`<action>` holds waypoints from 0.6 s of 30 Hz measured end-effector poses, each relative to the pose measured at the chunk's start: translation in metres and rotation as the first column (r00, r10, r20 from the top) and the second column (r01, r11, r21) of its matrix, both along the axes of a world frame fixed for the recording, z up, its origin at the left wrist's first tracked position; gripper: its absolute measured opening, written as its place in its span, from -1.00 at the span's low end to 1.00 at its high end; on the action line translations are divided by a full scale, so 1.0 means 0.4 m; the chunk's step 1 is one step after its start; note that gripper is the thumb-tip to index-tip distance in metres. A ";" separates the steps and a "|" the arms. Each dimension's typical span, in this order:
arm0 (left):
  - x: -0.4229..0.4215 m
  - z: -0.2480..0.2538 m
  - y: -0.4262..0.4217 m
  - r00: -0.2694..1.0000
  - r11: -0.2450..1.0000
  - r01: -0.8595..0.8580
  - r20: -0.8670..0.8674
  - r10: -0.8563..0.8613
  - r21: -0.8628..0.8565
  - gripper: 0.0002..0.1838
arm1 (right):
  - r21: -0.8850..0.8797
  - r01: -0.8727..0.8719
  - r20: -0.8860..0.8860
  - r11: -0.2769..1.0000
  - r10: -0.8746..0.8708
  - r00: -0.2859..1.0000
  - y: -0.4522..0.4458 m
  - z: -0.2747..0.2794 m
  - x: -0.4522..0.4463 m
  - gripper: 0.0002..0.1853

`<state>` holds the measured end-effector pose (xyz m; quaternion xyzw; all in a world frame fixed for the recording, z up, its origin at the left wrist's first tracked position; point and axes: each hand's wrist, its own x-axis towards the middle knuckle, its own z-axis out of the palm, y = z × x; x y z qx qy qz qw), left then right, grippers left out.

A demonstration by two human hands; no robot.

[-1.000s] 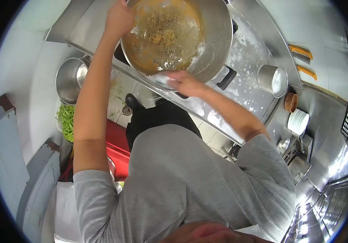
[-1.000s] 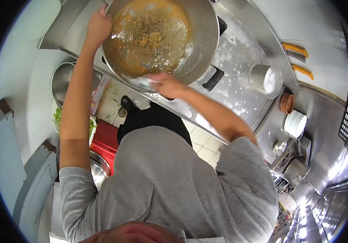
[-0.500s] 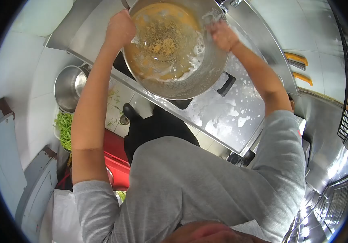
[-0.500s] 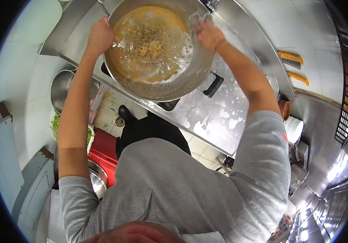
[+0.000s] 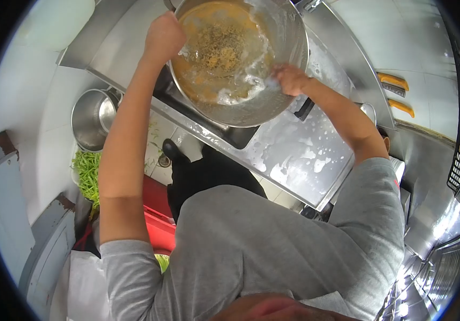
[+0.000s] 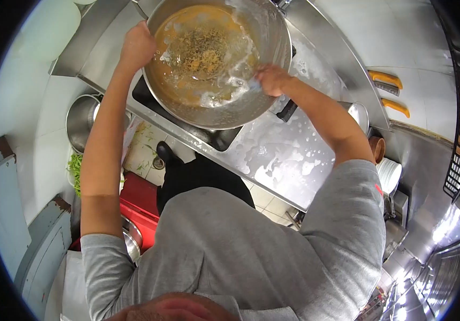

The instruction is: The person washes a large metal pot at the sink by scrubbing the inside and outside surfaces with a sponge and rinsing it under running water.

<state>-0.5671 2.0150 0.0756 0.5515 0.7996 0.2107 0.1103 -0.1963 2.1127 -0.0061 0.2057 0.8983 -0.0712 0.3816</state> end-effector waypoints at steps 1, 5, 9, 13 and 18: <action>0.001 0.002 0.000 1.000 1.000 0.011 0.010 -0.010 -0.011 -0.75 | 0.056 -0.012 0.040 0.998 0.010 0.999 0.014 0.025 -0.013 -0.46; -0.028 -0.065 0.032 1.000 0.998 0.011 0.022 -0.012 0.060 -0.73 | 0.480 -0.102 -0.083 0.871 0.160 0.984 0.104 -0.005 0.025 -0.55; 0.007 -0.048 0.037 0.985 0.991 -0.095 0.153 0.080 0.092 -0.72 | -0.060 0.195 -0.203 0.979 -0.203 0.958 -0.099 0.041 0.050 -0.55; -0.024 -0.099 0.052 0.997 0.995 -0.033 0.072 0.026 0.095 -0.71 | -0.085 0.151 -0.353 0.985 -0.172 0.920 -0.040 0.098 0.100 -0.53; -0.005 -0.071 0.046 0.984 0.993 -0.099 0.156 0.088 0.068 -0.72 | -0.298 0.115 -0.393 0.948 -0.232 0.890 -0.100 0.014 0.058 -0.57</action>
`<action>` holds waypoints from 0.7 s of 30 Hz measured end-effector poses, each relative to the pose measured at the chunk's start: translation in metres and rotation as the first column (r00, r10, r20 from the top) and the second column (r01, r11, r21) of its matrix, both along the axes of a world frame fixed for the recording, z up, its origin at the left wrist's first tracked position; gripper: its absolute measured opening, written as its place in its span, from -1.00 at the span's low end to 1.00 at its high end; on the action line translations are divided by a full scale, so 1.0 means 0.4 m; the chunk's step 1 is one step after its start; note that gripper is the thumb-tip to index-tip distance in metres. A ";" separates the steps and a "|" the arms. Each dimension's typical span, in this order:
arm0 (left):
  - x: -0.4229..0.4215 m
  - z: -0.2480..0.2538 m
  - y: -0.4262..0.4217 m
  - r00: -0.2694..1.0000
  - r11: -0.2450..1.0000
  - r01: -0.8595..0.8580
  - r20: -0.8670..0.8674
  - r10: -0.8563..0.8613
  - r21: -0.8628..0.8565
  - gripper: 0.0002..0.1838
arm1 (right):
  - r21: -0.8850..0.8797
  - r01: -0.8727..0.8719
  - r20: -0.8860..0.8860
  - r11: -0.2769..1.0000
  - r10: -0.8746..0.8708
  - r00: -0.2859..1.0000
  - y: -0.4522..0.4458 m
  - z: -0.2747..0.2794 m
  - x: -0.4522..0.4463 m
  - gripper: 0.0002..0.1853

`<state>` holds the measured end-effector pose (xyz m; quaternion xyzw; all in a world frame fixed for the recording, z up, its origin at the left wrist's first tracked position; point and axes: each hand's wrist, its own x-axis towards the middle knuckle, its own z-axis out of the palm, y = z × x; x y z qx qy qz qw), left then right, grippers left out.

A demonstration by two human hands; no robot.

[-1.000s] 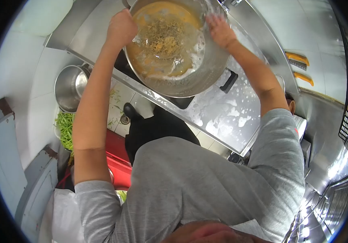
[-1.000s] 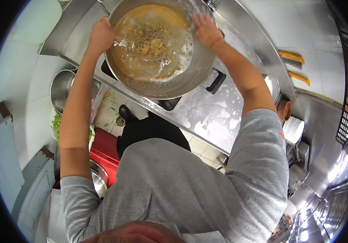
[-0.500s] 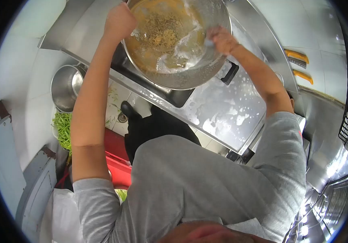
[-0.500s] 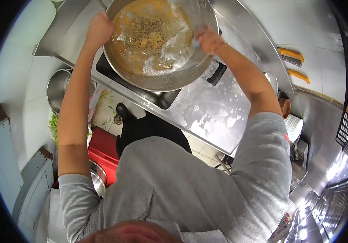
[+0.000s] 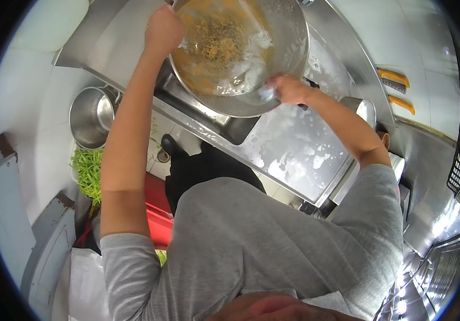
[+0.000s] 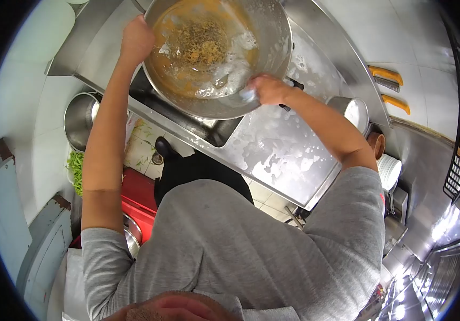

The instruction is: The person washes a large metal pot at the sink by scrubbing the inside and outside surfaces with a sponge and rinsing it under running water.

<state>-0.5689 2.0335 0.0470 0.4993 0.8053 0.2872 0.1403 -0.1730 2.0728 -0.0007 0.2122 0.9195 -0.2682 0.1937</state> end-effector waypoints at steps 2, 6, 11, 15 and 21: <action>0.023 0.042 -0.017 0.998 0.998 0.021 -0.063 -0.025 -0.057 -0.75 | 0.062 0.106 0.015 0.992 -0.107 0.994 0.069 -0.041 -0.025 -0.63; 0.015 0.025 -0.004 0.986 0.995 0.059 -0.154 -0.071 -0.079 -0.77 | 0.685 -0.151 0.205 0.712 0.009 0.979 0.239 -0.095 -0.094 -0.64; 0.039 0.045 -0.022 0.999 0.999 -0.028 -0.019 0.028 -0.031 -0.76 | 0.387 -0.073 0.498 0.919 -0.141 0.856 -0.023 -0.246 -0.181 -0.42; 0.057 0.073 -0.031 0.994 0.995 -0.079 0.075 0.083 -0.054 -0.62 | -0.109 0.191 0.117 0.975 -0.178 0.977 -0.196 -0.118 -0.441 -0.46; 0.049 0.063 -0.029 0.986 0.997 -0.071 0.155 0.064 0.041 -0.40 | -0.961 0.230 -0.189 0.151 -0.969 -0.156 0.039 0.075 -0.797 -0.71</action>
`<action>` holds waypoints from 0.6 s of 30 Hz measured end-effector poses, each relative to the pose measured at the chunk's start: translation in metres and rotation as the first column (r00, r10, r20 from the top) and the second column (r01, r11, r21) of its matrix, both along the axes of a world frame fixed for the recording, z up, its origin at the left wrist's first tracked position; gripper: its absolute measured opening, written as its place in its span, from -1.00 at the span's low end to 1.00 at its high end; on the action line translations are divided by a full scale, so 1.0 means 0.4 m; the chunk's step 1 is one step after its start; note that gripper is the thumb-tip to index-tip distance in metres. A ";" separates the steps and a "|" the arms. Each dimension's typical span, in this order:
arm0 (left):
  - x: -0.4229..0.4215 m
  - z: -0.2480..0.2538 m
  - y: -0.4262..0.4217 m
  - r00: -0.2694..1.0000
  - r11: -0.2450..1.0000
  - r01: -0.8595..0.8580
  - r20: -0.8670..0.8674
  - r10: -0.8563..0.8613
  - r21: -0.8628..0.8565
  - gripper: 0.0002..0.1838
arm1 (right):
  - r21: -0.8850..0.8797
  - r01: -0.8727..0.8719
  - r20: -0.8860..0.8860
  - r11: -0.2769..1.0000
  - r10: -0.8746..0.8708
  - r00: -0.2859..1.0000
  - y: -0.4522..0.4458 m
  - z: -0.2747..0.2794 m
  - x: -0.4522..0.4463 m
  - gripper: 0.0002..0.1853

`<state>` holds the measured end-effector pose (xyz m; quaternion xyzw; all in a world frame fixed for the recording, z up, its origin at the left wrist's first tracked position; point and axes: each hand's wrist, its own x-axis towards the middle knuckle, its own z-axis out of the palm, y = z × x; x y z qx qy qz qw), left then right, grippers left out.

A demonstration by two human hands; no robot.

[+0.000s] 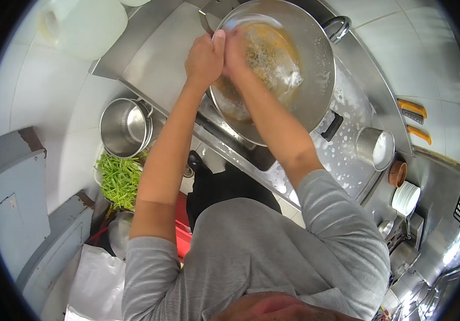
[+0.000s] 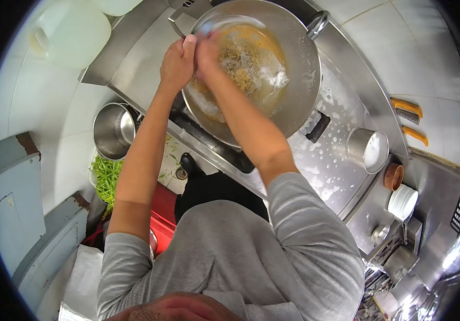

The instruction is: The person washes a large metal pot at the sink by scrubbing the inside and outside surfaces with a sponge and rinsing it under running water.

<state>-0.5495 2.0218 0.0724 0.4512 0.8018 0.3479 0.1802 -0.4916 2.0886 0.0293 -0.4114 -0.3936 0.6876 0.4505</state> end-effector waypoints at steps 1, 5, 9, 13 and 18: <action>0.001 -0.005 -0.002 0.999 0.999 0.020 0.030 -0.021 0.029 -0.39 | -0.019 0.182 -0.059 0.983 -0.182 0.981 0.041 0.034 -0.004 -0.71; -0.005 -0.037 0.002 0.970 0.989 0.033 0.233 -0.067 0.144 -0.36 | 0.742 -0.243 0.497 0.625 -0.269 0.825 -0.045 -0.054 0.047 -0.70; -0.010 -0.060 0.006 0.958 0.971 0.029 0.270 -0.095 0.239 -0.37 | 0.484 0.107 0.223 0.869 -0.240 0.945 0.037 -0.002 0.015 -0.70; -0.007 -0.018 0.004 0.973 0.985 0.063 0.211 -0.096 0.158 -0.37 | 0.374 0.241 0.177 0.896 -0.324 0.929 0.053 0.034 -0.002 -0.65; -0.016 -0.052 0.010 0.989 0.980 0.106 0.085 -0.121 0.166 -0.39 | 0.324 0.273 0.211 0.906 -0.350 0.913 0.141 -0.056 -0.025 -0.75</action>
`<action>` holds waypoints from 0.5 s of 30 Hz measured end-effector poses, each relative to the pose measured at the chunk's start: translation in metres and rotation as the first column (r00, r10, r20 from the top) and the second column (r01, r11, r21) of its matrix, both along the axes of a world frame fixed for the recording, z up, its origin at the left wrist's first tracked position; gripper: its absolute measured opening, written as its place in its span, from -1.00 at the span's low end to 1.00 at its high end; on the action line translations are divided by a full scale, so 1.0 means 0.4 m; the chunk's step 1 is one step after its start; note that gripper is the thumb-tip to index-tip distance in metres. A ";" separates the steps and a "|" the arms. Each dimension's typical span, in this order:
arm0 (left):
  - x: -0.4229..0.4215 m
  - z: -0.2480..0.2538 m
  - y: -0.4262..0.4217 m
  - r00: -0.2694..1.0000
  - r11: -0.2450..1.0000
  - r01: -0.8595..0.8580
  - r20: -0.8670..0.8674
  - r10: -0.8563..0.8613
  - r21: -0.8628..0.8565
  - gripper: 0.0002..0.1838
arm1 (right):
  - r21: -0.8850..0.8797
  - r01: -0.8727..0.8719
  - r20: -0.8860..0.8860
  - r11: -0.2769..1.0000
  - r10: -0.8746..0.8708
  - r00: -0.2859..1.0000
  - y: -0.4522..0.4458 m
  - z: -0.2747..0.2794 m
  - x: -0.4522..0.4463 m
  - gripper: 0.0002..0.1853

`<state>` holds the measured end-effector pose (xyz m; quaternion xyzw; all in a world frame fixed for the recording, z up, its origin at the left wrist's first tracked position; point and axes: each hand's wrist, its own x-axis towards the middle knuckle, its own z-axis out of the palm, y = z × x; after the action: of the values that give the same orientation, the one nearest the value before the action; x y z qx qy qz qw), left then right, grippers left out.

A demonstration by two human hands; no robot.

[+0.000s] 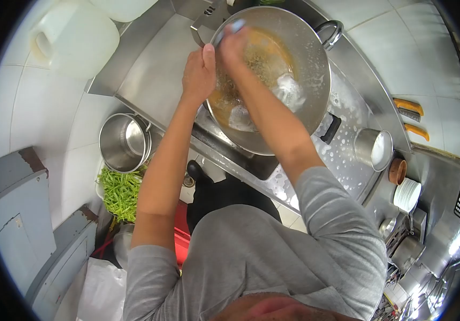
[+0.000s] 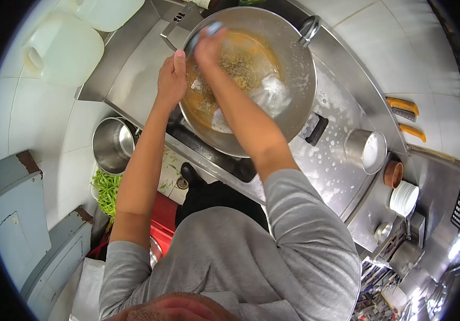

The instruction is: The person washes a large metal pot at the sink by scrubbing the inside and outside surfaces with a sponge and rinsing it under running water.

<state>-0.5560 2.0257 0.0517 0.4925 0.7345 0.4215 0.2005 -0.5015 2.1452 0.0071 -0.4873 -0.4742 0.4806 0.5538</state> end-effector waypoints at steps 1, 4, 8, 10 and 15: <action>0.000 0.003 -0.004 1.000 1.000 0.003 -0.008 -0.003 -0.008 -0.39 | -0.059 0.128 -0.085 0.990 -0.133 0.987 0.027 0.005 -0.011 -0.76; 0.006 0.007 0.002 1.000 1.000 0.004 -0.017 -0.004 -0.014 -0.40 | 0.088 -0.281 0.318 0.956 0.240 0.917 -0.108 -0.107 0.013 -0.77; 0.008 0.013 0.004 1.000 0.999 -0.028 -0.015 0.027 -0.040 -0.41 | -0.185 -0.835 0.558 0.518 0.755 0.345 -0.352 -0.185 0.312 -0.67; 0.009 0.012 0.000 0.999 0.998 -0.032 -0.024 0.030 -0.059 -0.41 | -0.329 -0.890 0.542 0.316 0.835 0.096 -0.317 -0.229 0.512 -0.81; 0.009 0.013 0.002 0.998 0.997 -0.035 -0.050 0.032 -0.062 -0.41 | -0.700 -0.469 0.659 0.538 0.233 -0.716 0.065 -0.126 0.678 -0.72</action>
<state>-0.5525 2.0263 0.0571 0.4836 0.7604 0.3894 0.1907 -0.2303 2.1713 -0.0432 -0.2961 -0.8827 0.0181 -0.3644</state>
